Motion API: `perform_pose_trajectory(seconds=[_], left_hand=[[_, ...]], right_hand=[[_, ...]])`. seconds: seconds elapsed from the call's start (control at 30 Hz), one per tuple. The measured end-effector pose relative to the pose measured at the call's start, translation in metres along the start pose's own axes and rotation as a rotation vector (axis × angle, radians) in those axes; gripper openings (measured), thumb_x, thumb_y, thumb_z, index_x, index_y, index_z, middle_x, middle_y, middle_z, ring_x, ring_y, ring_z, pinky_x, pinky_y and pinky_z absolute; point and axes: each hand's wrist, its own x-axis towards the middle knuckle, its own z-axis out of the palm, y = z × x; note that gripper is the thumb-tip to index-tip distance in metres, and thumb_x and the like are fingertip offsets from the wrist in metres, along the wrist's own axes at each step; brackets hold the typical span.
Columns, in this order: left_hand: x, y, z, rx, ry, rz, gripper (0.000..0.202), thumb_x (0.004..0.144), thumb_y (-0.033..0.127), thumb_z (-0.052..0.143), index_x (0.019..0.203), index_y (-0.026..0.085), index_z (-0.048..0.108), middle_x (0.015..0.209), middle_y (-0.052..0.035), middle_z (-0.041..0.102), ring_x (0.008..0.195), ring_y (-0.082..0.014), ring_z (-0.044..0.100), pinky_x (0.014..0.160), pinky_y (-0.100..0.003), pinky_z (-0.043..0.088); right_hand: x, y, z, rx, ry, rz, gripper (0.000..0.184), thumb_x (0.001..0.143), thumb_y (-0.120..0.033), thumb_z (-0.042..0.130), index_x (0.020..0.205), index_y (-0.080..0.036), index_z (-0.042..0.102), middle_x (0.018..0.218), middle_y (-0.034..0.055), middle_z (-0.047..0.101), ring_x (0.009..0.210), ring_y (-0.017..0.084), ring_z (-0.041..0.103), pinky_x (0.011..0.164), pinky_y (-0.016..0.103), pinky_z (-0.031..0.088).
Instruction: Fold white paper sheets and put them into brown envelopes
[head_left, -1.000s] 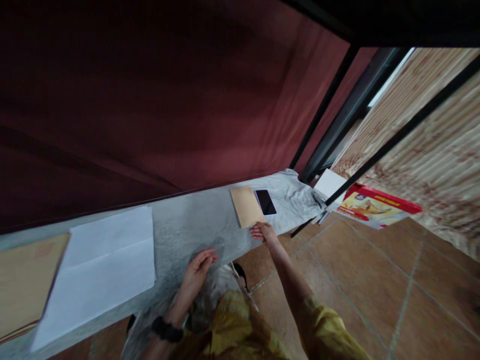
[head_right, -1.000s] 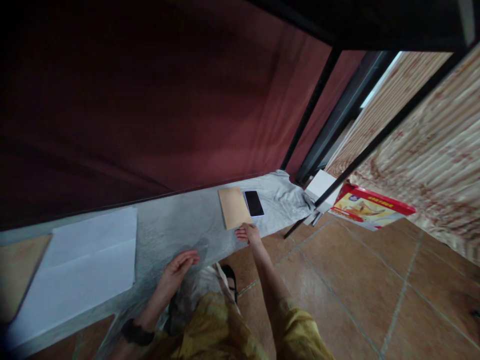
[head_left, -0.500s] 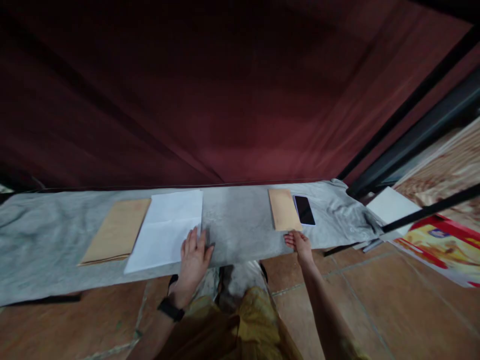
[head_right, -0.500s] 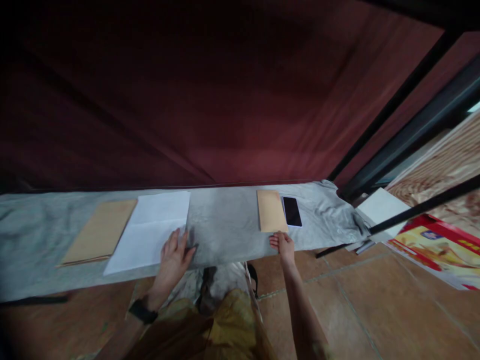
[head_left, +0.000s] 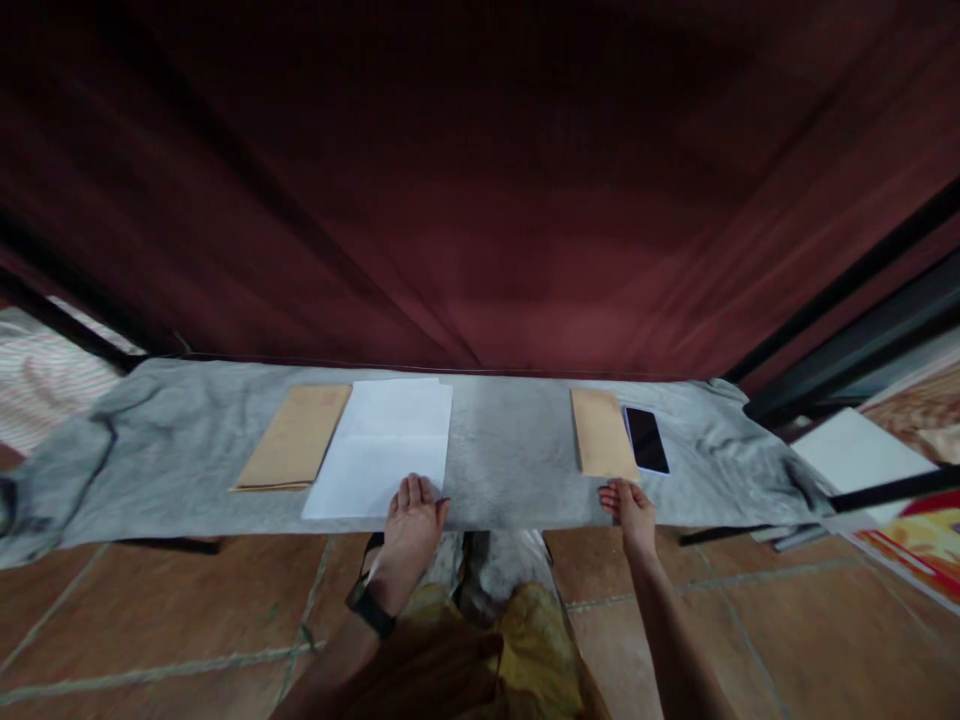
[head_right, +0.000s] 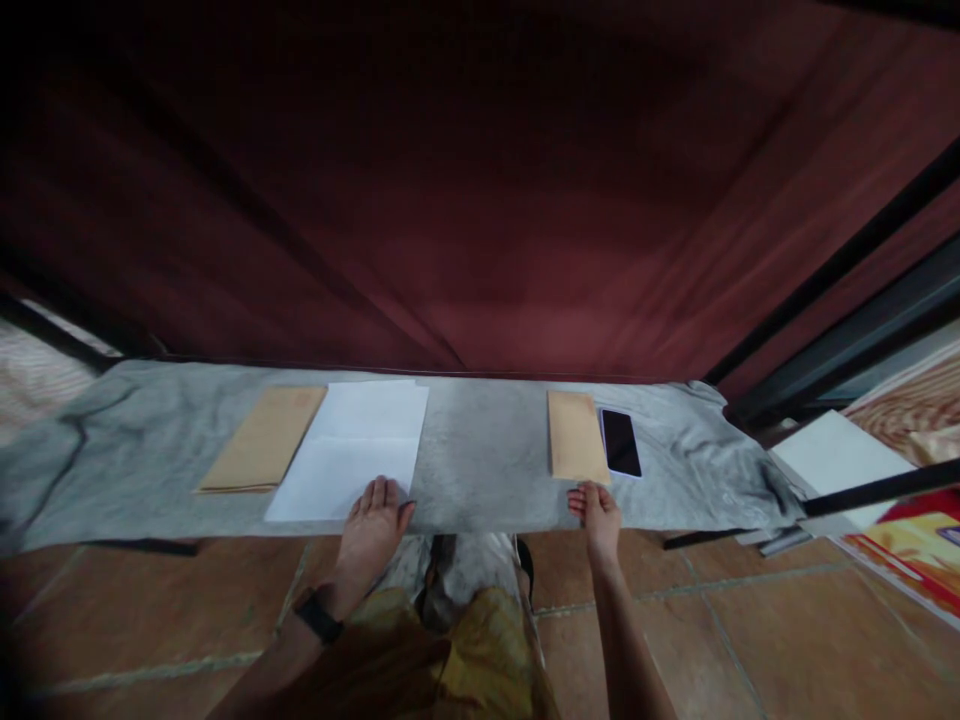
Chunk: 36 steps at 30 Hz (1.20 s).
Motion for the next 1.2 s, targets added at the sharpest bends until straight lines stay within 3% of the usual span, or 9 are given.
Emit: perform_pose_trajectory(seconds=[0.2, 0.33, 0.43, 0.57, 0.7, 0.83, 0.93, 1.1, 1.2], left_hand=[[0.004, 0.016, -0.021, 0.035, -0.119, 0.050, 0.045, 0.089, 0.001, 0.038, 0.123, 0.011, 0.066, 0.128, -0.0222, 0.065, 0.115, -0.0287, 0.064, 0.085, -0.037, 0.055], [0.009, 0.009, -0.041, -0.033, -0.120, 0.072, 0.038, 0.089, 0.000, 0.039, 0.106, 0.014, 0.070, 0.102, -0.0134, 0.071, 0.099, -0.0245, 0.068, 0.079, -0.035, 0.055], [0.009, 0.017, -0.055, -0.050, -0.060, 0.094, 0.035, 0.092, 0.003, 0.040, 0.109, 0.015, 0.069, 0.102, -0.0113, 0.070, 0.102, -0.0252, 0.066, 0.085, -0.038, 0.055], [0.004, 0.060, -0.065, -0.124, -0.003, 0.246, 0.034, 0.091, 0.006, 0.048, 0.119, 0.014, 0.067, 0.117, -0.0141, 0.068, 0.110, -0.0261, 0.063, 0.093, -0.039, 0.052], [-0.003, 0.111, -0.062, -0.210, 0.001, 0.452, 0.036, 0.091, 0.006, 0.051, 0.124, 0.014, 0.064, 0.120, -0.0149, 0.068, 0.109, -0.0259, 0.063, 0.093, -0.040, 0.050], [-0.012, 0.135, -0.052, -0.320, -0.057, 0.471, 0.031, 0.097, 0.028, 0.055, 0.124, 0.016, 0.064, 0.122, -0.0151, 0.069, 0.109, -0.0268, 0.065, 0.088, -0.039, 0.053], [-0.015, 0.127, -0.042, -0.401, -0.017, 0.424, 0.041, 0.098, 0.041, 0.053, 0.130, 0.017, 0.061, 0.133, -0.0151, 0.065, 0.118, -0.0276, 0.063, 0.095, -0.042, 0.052], [0.004, 0.082, -0.017, -0.480, 0.077, 0.258, 0.043, 0.098, 0.029, 0.048, 0.138, 0.015, 0.056, 0.151, -0.0154, 0.052, 0.138, -0.0285, 0.050, 0.113, -0.046, 0.042], [0.032, 0.055, 0.000, -0.643, 0.056, 0.098, 0.046, 0.092, 0.028, 0.053, 0.136, 0.014, 0.058, 0.147, -0.0168, 0.054, 0.135, -0.0293, 0.052, 0.111, -0.045, 0.045]], right_hand=[[-0.001, 0.005, -0.002, 0.000, 0.006, 0.023, 0.054, 0.066, -0.065, 0.078, 0.084, -0.016, 0.067, 0.068, 0.0035, 0.074, 0.056, 0.014, 0.069, 0.053, 0.023, 0.056], [0.000, 0.007, -0.004, -0.002, -0.004, 0.010, 0.056, 0.066, -0.067, 0.078, 0.086, -0.016, 0.066, 0.070, 0.0038, 0.074, 0.058, 0.015, 0.069, 0.054, 0.023, 0.057], [0.000, 0.009, -0.004, -0.011, -0.006, 0.007, 0.055, 0.067, -0.066, 0.077, 0.086, -0.016, 0.067, 0.070, 0.0038, 0.074, 0.058, 0.015, 0.069, 0.054, 0.024, 0.056], [-0.002, 0.007, -0.002, -0.034, 0.000, -0.026, 0.053, 0.070, -0.066, 0.075, 0.086, -0.016, 0.066, 0.069, 0.0030, 0.073, 0.055, 0.013, 0.066, 0.053, 0.023, 0.055], [-0.005, 0.003, 0.001, -0.054, -0.005, -0.046, 0.053, 0.070, -0.067, 0.073, 0.086, -0.017, 0.066, 0.069, 0.0025, 0.072, 0.056, 0.012, 0.065, 0.055, 0.022, 0.054], [-0.008, -0.002, 0.001, -0.064, -0.005, -0.039, 0.053, 0.068, -0.068, 0.073, 0.084, -0.018, 0.065, 0.070, 0.0032, 0.072, 0.059, 0.013, 0.065, 0.058, 0.024, 0.055], [-0.012, -0.004, 0.004, -0.092, -0.016, -0.055, 0.052, 0.066, -0.067, 0.073, 0.083, -0.019, 0.065, 0.072, 0.0035, 0.071, 0.061, 0.014, 0.064, 0.058, 0.024, 0.053], [-0.026, -0.006, 0.025, -0.200, -0.138, -0.029, 0.051, 0.068, -0.065, 0.069, 0.089, -0.018, 0.067, 0.079, 0.0047, 0.071, 0.058, 0.013, 0.059, 0.051, 0.025, 0.051], [-0.033, -0.006, 0.049, -0.263, -0.211, -0.007, 0.050, 0.071, -0.061, 0.065, 0.097, -0.018, 0.068, 0.080, 0.0050, 0.070, 0.061, 0.015, 0.060, 0.051, 0.026, 0.051]])
